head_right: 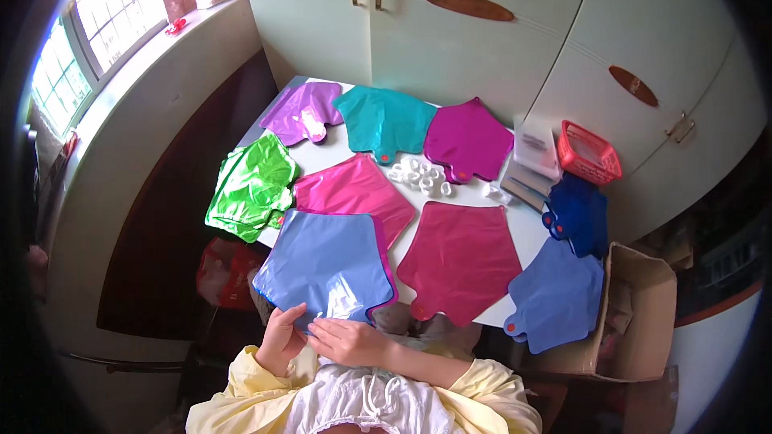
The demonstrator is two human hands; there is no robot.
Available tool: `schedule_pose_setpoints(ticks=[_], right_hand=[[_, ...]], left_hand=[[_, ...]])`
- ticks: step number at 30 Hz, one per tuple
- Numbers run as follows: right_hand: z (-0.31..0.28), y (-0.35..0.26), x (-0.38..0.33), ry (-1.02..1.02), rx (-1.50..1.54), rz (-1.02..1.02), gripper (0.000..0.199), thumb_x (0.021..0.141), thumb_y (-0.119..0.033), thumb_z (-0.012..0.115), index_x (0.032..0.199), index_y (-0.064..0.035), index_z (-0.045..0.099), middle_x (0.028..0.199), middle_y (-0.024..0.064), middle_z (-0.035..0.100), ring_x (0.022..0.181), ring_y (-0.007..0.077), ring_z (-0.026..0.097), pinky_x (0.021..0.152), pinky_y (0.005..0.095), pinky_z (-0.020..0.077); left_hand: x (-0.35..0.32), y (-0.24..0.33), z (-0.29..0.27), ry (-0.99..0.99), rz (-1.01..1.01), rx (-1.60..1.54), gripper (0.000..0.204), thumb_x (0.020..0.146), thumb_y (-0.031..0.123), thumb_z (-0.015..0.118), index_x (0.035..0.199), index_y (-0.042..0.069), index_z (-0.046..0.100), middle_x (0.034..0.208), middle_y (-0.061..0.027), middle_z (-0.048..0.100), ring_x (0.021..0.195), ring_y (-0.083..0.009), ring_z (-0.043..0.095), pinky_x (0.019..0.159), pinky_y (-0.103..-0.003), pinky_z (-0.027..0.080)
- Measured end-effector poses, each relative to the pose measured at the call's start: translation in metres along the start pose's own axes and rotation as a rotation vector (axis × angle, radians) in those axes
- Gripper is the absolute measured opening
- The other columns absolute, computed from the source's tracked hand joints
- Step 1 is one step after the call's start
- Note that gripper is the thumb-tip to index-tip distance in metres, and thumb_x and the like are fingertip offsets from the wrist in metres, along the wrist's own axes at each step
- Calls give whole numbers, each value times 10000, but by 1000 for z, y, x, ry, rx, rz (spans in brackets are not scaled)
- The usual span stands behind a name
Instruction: Folding small fabric items and placing them into retail packaging bags.
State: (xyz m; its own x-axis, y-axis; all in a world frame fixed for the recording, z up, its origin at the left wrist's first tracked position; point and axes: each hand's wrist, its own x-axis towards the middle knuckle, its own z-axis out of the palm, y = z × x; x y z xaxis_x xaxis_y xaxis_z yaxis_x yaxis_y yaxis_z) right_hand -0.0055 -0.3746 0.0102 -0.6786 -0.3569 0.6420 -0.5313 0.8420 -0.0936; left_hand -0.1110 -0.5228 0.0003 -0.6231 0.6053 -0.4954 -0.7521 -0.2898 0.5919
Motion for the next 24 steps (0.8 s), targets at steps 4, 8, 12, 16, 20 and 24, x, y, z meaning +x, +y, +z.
schedule_pose_setpoints(ticks=[4,8,12,16,20,24], right_hand=[[-9,2,-8,5,110,30,265,805,-175,638,1048,-70,625,1083,102,642,1022,242,626,880,355,525],[-50,16,-32,299,206,544,566,795,-293,709,1259,-58,488,1309,169,473,1244,310,451,1028,396,375],[-65,42,-70,811,898,1170,852,816,-360,713,1444,-117,190,1496,139,210,1331,264,328,1070,391,289],[-92,48,-99,941,1224,1343,973,736,-452,769,1452,-128,196,1420,75,347,1277,213,374,1057,372,301],[-128,64,-105,1094,920,1238,706,788,-180,745,1359,-67,345,1251,66,479,1154,186,467,1000,337,372],[-145,84,-137,965,394,1255,560,817,-28,650,1312,-25,388,1224,115,502,1121,206,501,970,337,401]], left_hand=[[6,-9,-1,-26,85,65,258,864,-39,556,1117,7,573,1066,-77,638,951,-190,627,822,-322,506],[4,1,11,-138,149,109,330,858,-57,562,1184,-8,550,1153,-100,619,1054,-205,595,926,-346,460],[0,5,38,-276,63,106,355,842,-65,578,1191,-9,545,1177,-107,604,1057,-199,592,918,-340,460],[23,-5,56,-412,-83,334,384,824,-69,571,1203,-14,533,1143,-116,616,1036,-219,612,894,-366,497],[54,-19,108,-449,-183,547,272,859,27,590,1124,-33,590,994,-79,665,835,-145,631,734,-260,507],[89,-42,148,-571,-40,716,268,879,42,575,1137,-30,574,1022,-74,651,890,-126,606,789,-259,488]])
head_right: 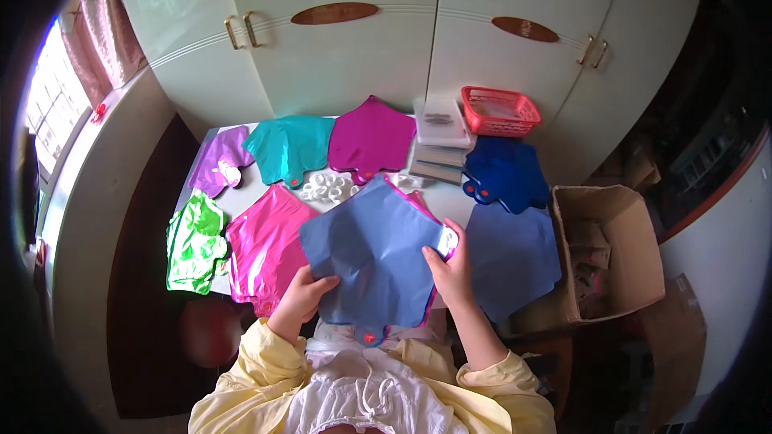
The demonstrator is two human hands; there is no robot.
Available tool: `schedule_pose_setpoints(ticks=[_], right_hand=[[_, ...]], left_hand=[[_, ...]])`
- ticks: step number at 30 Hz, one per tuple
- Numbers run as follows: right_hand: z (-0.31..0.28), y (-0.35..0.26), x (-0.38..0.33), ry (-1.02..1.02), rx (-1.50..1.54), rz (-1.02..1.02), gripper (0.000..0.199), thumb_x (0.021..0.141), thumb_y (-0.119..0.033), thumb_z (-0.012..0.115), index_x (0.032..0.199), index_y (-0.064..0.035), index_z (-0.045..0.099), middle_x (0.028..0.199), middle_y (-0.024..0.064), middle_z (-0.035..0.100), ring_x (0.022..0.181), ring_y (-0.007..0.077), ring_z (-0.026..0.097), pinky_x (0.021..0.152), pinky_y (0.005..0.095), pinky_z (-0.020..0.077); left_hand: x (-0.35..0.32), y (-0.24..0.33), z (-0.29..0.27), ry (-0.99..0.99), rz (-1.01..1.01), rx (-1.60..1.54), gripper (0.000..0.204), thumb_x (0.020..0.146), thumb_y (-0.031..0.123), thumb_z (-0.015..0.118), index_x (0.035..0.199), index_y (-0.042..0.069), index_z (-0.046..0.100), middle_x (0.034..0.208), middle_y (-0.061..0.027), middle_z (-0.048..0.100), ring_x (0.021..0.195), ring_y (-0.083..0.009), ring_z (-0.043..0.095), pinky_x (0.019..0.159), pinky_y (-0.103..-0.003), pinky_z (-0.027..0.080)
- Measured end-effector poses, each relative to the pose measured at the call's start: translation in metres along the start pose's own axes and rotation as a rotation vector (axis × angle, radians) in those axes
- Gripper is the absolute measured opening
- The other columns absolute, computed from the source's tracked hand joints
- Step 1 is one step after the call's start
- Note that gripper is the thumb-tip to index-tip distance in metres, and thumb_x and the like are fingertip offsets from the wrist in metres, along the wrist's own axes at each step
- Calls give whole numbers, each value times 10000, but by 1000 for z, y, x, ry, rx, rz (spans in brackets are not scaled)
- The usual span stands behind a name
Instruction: Folding small fabric items and placing them into retail packaging bags.
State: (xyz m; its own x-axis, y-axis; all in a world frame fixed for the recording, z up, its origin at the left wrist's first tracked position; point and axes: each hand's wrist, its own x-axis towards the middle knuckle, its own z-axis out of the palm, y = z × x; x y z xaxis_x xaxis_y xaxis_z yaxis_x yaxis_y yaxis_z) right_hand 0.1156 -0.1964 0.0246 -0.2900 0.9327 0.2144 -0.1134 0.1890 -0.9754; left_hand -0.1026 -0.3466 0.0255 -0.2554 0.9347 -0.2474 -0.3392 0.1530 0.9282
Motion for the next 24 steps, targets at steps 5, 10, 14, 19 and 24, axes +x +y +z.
schedule_pose_setpoints(ticks=[5,10,14,19,24], right_hand=[[-16,2,6,-30,-599,-102,553,790,-70,671,1287,-34,430,1153,219,579,1024,372,590,880,407,463],[-34,24,13,-72,-910,-203,466,798,-178,678,1203,-15,514,1079,200,614,1008,394,569,881,441,447],[-44,5,12,-194,-1096,-299,544,785,-283,696,1226,-28,504,1192,167,553,1131,355,491,949,486,384],[-53,-14,-17,-375,-1331,-266,617,763,-324,710,1299,-120,483,1333,141,456,1256,386,391,1021,598,292],[-68,6,-22,-331,-1370,-200,488,794,-253,657,1250,-130,536,1344,109,461,1259,363,402,997,653,293]], left_hand=[[56,-9,1,116,237,312,311,858,92,610,1140,-16,536,893,-89,667,806,-151,633,720,-280,503],[62,-14,0,257,281,755,401,801,100,640,1171,16,510,781,-166,660,665,-261,661,605,-340,506],[53,-17,-4,291,375,808,424,814,69,594,1212,26,454,726,-179,638,609,-315,632,562,-390,479],[47,-23,4,348,392,802,521,812,38,580,1295,25,383,718,-186,615,585,-316,620,538,-400,461],[32,-22,10,348,438,870,609,807,20,573,1358,15,313,667,-165,568,541,-315,593,503,-401,442]])
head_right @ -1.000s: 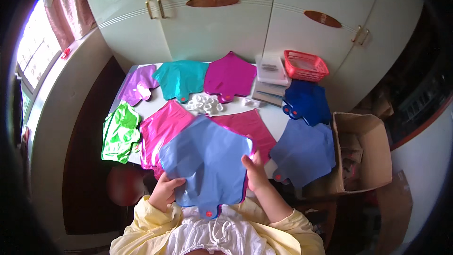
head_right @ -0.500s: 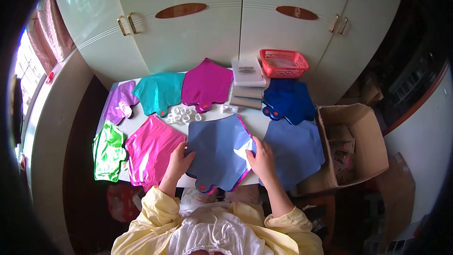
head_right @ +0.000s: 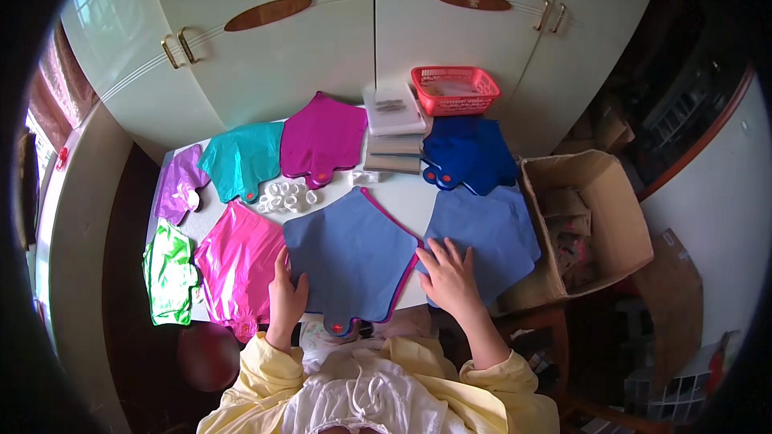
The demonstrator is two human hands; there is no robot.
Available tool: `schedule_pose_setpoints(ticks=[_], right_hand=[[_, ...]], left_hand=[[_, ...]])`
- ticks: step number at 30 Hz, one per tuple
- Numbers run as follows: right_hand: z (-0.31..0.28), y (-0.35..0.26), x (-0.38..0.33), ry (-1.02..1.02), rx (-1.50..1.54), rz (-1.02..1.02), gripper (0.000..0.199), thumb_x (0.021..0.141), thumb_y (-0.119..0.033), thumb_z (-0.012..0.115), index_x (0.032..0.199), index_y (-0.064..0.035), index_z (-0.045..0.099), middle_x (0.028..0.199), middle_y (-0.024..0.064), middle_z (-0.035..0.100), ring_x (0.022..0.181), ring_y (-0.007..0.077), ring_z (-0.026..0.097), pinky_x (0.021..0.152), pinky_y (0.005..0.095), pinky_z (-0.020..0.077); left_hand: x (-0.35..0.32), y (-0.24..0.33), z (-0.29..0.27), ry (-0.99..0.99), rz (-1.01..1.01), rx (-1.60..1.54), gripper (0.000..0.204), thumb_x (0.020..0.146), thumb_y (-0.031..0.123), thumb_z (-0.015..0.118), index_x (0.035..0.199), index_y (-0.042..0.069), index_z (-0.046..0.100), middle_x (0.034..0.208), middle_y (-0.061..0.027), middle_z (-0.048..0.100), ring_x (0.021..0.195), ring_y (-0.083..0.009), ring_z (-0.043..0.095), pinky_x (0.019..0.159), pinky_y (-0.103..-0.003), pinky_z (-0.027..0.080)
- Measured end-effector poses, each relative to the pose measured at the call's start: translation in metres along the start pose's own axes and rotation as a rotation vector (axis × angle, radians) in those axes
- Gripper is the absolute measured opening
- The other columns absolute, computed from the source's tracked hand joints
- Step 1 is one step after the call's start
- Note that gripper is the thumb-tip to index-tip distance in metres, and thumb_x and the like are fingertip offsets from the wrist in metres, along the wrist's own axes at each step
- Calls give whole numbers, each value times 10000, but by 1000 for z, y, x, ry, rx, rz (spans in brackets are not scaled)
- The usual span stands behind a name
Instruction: Folding small fabric items and placing them into retail packaging bags.
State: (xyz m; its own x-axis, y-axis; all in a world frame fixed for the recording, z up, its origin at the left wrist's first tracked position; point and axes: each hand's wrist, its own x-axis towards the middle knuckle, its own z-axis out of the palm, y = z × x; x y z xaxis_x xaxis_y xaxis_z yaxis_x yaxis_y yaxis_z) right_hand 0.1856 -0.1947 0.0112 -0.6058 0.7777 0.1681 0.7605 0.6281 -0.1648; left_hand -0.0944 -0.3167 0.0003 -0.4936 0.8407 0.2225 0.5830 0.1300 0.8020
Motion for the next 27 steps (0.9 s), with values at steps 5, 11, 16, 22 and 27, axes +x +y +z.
schedule_pose_setpoints(ticks=[5,11,16,22,27], right_hand=[[7,15,3,72,-32,20,420,829,-229,607,1233,-135,542,1310,88,501,1252,314,431,979,669,299],[1,26,7,-31,-64,90,520,853,-374,610,1285,-104,507,1366,122,464,1292,358,386,1009,662,264],[-7,20,11,-51,-48,90,578,853,-415,611,1284,-50,489,1365,156,453,1288,366,386,1037,599,281],[-12,-6,45,41,208,-108,565,878,-360,594,1260,38,468,1330,225,460,1245,402,421,1043,447,354],[12,-22,71,-100,205,-83,571,904,-336,564,1327,15,410,1392,229,391,1307,370,358,1080,410,318]], left_hand=[[-21,6,-9,-102,-57,45,611,800,18,573,1356,19,321,630,-152,533,513,-306,570,491,-400,437],[-30,11,-6,-131,-60,31,586,798,16,575,1343,40,360,619,-138,510,509,-307,563,485,-394,437],[-21,15,-10,-83,50,40,591,813,1,575,1361,59,364,692,-151,546,546,-297,576,508,-381,453],[-11,15,-16,-81,141,19,594,815,-11,587,1366,67,381,675,-112,529,551,-233,550,531,-339,447],[-12,9,-11,-52,76,22,558,812,6,598,1336,46,409,812,-153,569,606,-280,588,558,-350,479]])
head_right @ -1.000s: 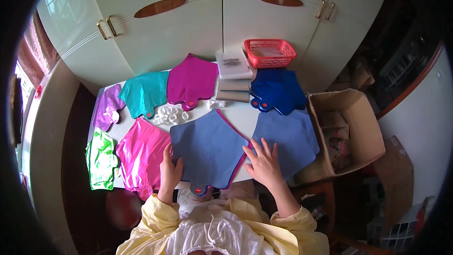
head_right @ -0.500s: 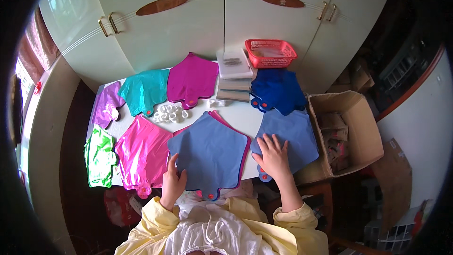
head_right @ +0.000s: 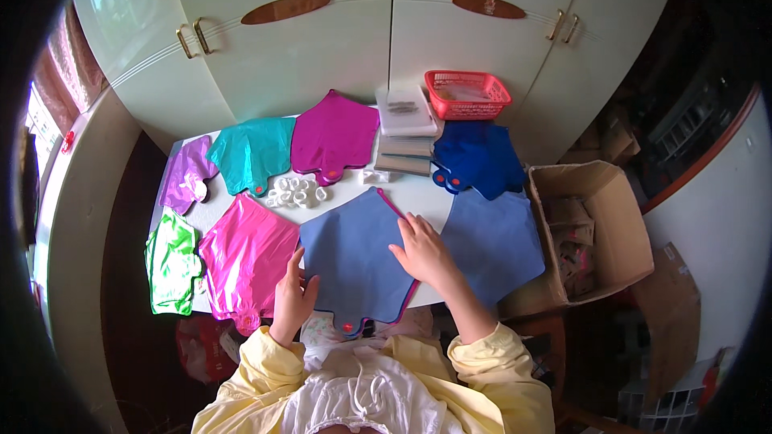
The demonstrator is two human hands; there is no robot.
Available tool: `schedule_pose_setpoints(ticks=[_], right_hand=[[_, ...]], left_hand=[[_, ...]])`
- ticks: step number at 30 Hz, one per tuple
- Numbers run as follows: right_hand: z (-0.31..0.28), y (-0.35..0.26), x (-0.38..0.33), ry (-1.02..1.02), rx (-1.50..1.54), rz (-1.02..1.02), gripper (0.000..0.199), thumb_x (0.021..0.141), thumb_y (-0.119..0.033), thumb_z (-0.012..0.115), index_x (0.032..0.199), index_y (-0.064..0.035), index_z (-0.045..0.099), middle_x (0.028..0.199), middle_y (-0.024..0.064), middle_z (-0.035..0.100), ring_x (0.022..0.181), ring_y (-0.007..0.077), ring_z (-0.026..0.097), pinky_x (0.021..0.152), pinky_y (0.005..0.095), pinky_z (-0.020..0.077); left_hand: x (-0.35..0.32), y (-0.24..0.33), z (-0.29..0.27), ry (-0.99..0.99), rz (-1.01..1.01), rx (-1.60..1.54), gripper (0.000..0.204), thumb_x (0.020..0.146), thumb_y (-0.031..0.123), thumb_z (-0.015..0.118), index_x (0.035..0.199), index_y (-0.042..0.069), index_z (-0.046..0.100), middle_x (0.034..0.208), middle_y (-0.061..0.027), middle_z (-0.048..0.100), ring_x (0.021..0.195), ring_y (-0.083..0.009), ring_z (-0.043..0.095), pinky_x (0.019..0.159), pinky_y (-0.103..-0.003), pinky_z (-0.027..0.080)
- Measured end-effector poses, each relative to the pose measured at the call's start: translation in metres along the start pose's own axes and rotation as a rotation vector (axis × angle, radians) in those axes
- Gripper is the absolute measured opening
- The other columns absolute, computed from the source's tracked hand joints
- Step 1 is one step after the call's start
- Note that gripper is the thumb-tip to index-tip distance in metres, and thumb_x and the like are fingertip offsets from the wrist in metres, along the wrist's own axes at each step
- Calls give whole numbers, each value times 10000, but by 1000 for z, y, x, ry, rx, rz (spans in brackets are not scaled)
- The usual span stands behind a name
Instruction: Folding small fabric items and placing them into retail packaging bags.
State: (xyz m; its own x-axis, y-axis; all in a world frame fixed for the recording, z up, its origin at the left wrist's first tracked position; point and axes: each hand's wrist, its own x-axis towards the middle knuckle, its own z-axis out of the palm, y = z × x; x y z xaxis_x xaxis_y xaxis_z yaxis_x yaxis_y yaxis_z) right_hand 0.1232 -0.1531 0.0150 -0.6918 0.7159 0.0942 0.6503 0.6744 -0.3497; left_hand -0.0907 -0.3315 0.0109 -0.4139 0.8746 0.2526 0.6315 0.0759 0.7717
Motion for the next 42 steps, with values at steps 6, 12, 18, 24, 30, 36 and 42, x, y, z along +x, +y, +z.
schedule_pose_setpoints(ticks=[6,12,18,24,30,36,42], right_hand=[[35,7,26,138,-6,-15,580,879,-316,586,1297,47,413,1329,262,436,1276,394,377,1071,446,309],[51,7,48,189,110,-18,563,865,-288,599,1290,34,419,1323,234,454,1278,355,387,1086,424,282],[50,-1,44,202,132,-69,517,846,-254,617,1253,17,451,1288,205,495,1236,337,433,1058,408,321],[42,-9,37,154,131,-58,467,845,-250,613,1244,-47,477,1228,144,549,1138,339,494,966,428,396],[34,-13,39,79,135,10,435,865,-273,581,1239,-68,495,1244,132,542,1145,351,478,961,433,397],[17,-11,56,-169,178,92,479,892,-339,532,1279,-63,472,1293,162,508,1207,358,436,1019,429,359],[25,-4,98,-213,608,218,591,903,-419,539,1280,26,446,1300,240,482,1161,331,508,998,379,387]], left_hand=[[-34,-10,-10,-101,-8,11,411,847,67,610,1233,-7,489,879,-120,617,691,-197,617,599,-297,483],[-84,-34,15,-668,-773,-956,305,940,192,552,1152,-28,548,1049,-98,638,951,-180,616,799,-305,514],[-62,-17,42,-781,-1109,-1479,403,982,205,423,1248,-96,454,1193,-176,580,1100,-276,577,969,-384,468],[-71,5,58,-853,-1131,-1510,403,979,194,399,1227,-119,451,1189,-199,572,1121,-299,562,980,-404,453],[-73,-4,65,-746,-1301,-1857,282,975,189,421,1086,-53,512,1029,-151,596,969,-262,588,901,-401,488],[-78,3,71,-620,-1173,-1447,190,976,191,435,890,41,513,808,-62,549,748,-181,525,767,-358,488],[-91,-9,76,-624,-688,-1125,192,983,173,440,846,57,508,735,-29,496,659,-130,454,662,-305,439]])
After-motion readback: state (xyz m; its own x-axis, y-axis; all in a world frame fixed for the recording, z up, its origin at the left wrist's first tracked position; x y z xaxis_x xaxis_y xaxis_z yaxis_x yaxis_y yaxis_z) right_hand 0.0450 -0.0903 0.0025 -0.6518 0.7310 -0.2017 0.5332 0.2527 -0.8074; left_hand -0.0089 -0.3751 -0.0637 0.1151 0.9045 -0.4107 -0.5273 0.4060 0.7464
